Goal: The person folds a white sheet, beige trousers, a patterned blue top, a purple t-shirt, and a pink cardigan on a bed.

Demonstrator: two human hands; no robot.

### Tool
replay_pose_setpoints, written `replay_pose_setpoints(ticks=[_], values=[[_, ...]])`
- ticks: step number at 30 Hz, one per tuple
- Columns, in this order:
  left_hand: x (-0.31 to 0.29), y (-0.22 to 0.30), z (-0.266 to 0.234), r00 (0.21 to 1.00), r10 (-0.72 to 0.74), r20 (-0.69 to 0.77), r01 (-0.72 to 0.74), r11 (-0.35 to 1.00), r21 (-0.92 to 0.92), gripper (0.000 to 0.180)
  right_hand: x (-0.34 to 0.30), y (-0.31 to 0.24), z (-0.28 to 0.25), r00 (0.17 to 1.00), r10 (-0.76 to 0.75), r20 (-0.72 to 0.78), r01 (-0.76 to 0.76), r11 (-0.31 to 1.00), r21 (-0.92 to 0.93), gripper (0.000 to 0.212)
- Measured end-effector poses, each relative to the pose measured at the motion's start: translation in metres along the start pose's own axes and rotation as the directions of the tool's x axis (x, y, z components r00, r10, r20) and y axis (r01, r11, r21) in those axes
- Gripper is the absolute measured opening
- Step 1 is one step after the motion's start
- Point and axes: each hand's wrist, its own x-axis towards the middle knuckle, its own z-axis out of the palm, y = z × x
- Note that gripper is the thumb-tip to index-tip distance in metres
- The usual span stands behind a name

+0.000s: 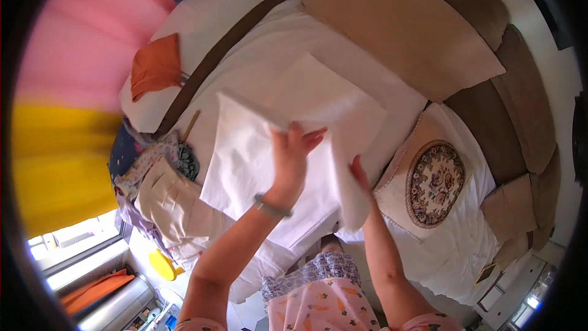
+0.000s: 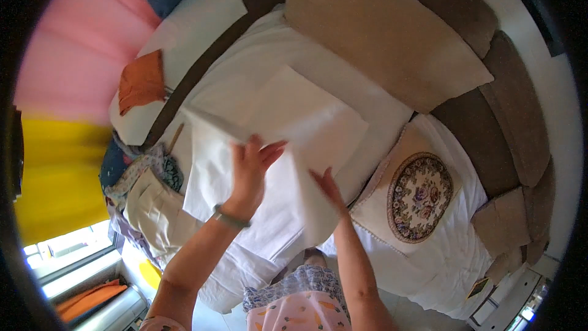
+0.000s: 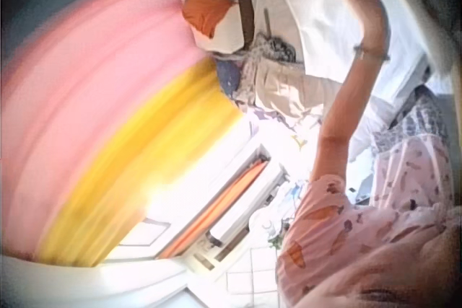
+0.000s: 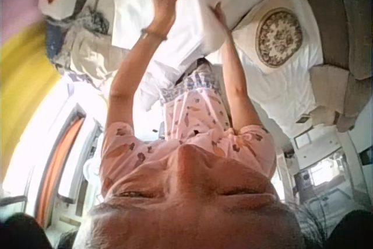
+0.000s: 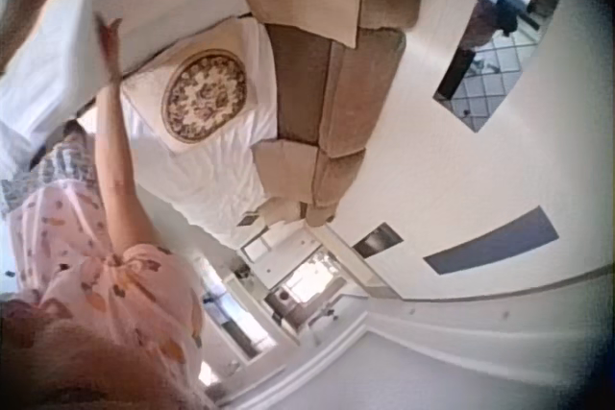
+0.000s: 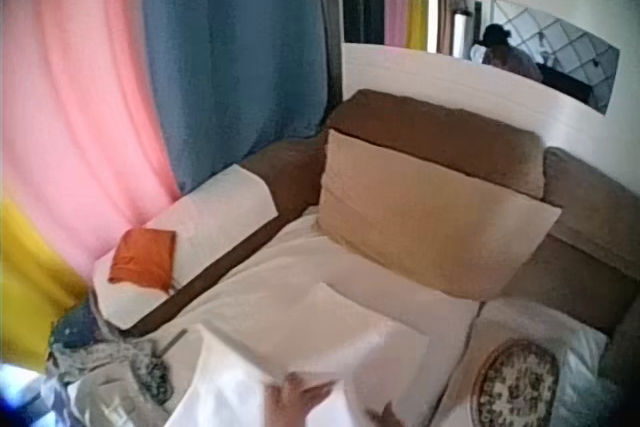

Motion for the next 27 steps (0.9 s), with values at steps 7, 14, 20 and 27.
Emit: replay_pose_setpoints(ticks=[7, 14, 20, 27], values=[[0.066, -0.122, 0.003, 0.969, -0.174, 0.176, 0.107, 0.935, 0.338, 0.063, 0.000, -0.188, -0.083, 0.716, -0.261, -0.648, 0.020, 0.935, -0.355, 0.067], [-0.018, -0.150, -0.181, 0.884, -0.349, -0.310, 0.452, 0.805, 0.384, 0.035, -0.004, -0.215, -0.113, 0.560, -0.639, -0.527, -0.285, 0.448, -0.847, 0.046], [-0.033, -0.118, -0.284, 0.925, 0.217, -0.312, 0.188, 0.452, 0.872, 0.024, 0.034, -0.206, -0.094, 0.543, -0.739, -0.399, -0.320, 0.258, -0.912, 0.024], [0.051, -0.071, -0.311, 0.948, 0.318, 0.010, 0.030, -0.118, 0.993, 0.027, -0.007, -0.241, -0.148, 0.419, -0.776, -0.472, -0.445, 0.278, -0.852, 0.038]])
